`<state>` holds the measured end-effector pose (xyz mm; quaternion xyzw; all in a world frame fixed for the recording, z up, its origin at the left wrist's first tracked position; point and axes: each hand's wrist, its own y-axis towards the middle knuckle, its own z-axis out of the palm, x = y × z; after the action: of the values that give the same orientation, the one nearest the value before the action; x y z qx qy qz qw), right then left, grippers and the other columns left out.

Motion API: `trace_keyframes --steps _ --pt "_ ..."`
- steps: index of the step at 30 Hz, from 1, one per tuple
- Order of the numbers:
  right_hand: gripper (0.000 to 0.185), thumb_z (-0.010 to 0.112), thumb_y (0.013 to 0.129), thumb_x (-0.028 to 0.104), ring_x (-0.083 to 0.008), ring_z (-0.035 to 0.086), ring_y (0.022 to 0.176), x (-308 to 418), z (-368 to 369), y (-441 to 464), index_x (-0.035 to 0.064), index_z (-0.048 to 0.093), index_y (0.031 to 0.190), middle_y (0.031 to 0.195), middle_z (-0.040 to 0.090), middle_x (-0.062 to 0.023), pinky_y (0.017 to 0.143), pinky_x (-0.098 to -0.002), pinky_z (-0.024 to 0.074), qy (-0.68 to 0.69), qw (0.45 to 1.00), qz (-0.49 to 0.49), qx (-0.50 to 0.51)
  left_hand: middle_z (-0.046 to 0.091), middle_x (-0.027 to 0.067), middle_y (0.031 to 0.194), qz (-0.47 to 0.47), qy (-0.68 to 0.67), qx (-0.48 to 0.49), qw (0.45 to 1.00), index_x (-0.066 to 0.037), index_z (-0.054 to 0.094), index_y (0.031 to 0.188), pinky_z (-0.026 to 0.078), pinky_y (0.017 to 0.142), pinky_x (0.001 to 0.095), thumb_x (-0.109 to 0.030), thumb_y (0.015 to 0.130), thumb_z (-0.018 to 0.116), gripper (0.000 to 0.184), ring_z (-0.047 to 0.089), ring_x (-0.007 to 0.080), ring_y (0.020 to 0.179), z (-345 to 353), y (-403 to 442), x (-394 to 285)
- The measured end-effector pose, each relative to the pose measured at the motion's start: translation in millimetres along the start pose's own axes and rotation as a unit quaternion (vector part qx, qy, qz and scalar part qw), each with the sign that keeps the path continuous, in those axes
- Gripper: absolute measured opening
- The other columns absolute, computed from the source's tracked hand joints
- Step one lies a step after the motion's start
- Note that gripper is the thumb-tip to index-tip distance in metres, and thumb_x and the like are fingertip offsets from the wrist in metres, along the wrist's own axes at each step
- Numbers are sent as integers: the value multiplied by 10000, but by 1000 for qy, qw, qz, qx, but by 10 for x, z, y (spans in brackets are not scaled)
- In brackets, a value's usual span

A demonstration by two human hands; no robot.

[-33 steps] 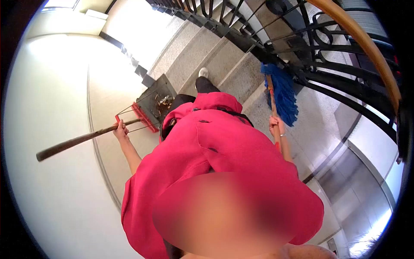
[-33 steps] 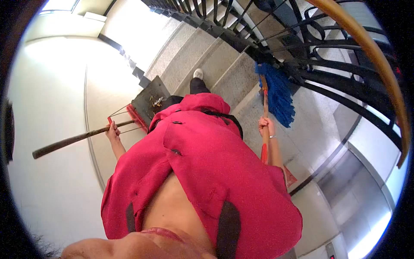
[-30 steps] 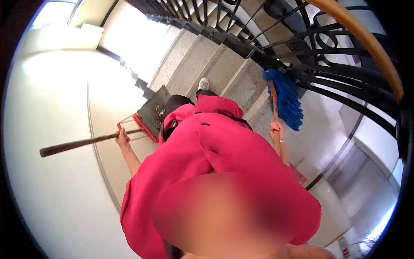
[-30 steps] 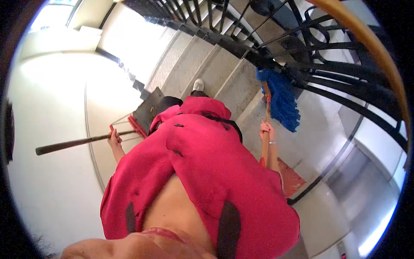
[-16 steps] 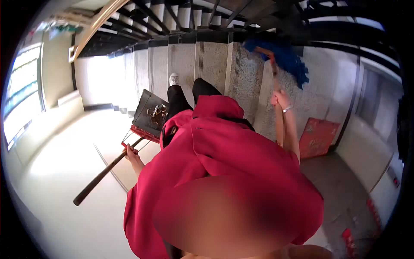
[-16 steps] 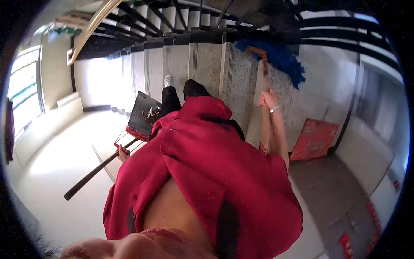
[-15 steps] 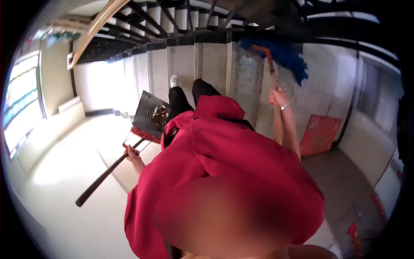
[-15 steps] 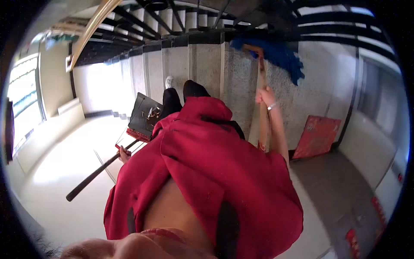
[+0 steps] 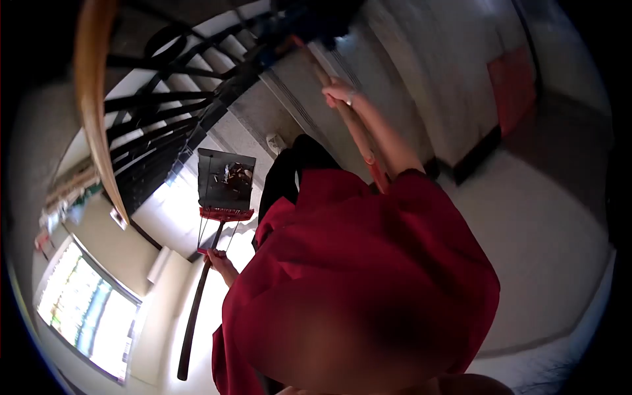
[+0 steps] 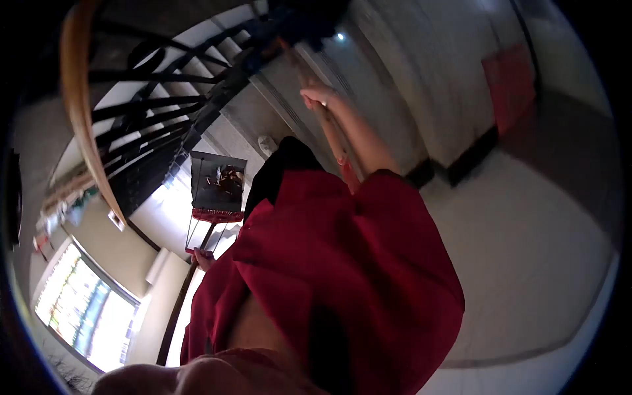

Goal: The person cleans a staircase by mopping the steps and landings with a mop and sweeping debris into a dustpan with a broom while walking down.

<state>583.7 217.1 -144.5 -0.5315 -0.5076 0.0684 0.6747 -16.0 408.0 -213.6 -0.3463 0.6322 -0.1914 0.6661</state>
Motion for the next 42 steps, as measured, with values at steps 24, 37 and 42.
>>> trace_keyframes --steps 24,37,42 --pt "118 461 788 68 -58 343 368 -3520 -483 -3015 93 395 694 472 338 37 321 -200 278 575 793 -38 -201 420 -9 481 116 280 334 892 -120 441 686 239 270 168 -70 749 593 172 326 50 328 1979 -469 -684" --pt "271 458 763 12 -29 296 399 -2113 -626 -5050 52 387 1021 554 318 31 325 -177 241 493 773 -248 -312 424 -9 511 156 302 457 822 -117 449 751 261 297 158 -60 732 613 174 344 50 350 2713 -1212 -502" --pt "305 460 776 34 -32 296 400 -2235 -1011 -5238 47 381 1070 542 314 34 326 -182 245 460 748 -289 -381 411 -16 510 172 327 489 790 -131 416 788 242 304 161 -73 729 621 221 336 43 353 2798 -1695 -502"
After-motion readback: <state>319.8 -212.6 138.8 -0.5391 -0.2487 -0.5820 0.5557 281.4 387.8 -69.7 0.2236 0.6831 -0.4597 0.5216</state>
